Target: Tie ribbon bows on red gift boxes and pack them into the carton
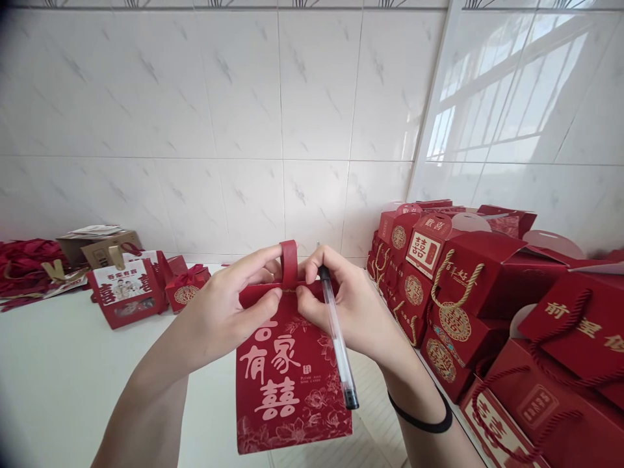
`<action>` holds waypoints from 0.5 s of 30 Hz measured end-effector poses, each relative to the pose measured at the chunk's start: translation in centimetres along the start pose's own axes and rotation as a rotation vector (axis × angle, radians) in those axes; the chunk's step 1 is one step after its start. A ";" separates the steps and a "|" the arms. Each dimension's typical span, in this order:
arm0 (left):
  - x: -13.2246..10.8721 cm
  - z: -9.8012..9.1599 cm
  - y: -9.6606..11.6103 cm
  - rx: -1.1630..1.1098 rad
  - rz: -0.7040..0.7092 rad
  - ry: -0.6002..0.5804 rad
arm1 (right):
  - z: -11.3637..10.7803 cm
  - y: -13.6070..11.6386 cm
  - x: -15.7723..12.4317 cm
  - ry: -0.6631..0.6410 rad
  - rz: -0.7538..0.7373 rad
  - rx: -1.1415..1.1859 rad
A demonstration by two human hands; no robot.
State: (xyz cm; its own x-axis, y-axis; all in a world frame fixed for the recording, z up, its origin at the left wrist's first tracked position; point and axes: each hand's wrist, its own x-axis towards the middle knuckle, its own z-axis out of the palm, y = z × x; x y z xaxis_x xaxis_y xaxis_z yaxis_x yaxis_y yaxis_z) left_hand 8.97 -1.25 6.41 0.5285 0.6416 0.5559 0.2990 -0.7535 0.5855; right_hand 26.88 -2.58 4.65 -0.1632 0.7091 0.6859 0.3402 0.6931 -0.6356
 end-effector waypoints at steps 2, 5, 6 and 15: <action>0.0 0.0 0.1 0.001 -0.016 -0.012 | -0.1 -0.1 0.0 -0.006 -0.008 0.023; -0.1 -0.1 0.1 0.005 -0.025 -0.016 | -0.1 -0.1 -0.2 -0.011 0.000 0.021; -0.1 -0.1 0.1 0.008 -0.024 -0.017 | -0.1 0.0 -0.2 -0.011 0.012 0.010; 0.1 -0.1 -0.2 0.052 -0.017 -0.015 | 0.0 0.6 -0.4 -0.004 0.086 -0.013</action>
State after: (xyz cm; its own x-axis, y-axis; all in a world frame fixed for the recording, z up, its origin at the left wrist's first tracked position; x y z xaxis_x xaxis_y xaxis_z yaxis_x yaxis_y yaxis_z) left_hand 8.85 -1.01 6.40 0.5344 0.6527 0.5371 0.3485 -0.7490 0.5635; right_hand 27.11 -2.50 3.97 -0.1367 0.7668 0.6272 0.3654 0.6275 -0.6875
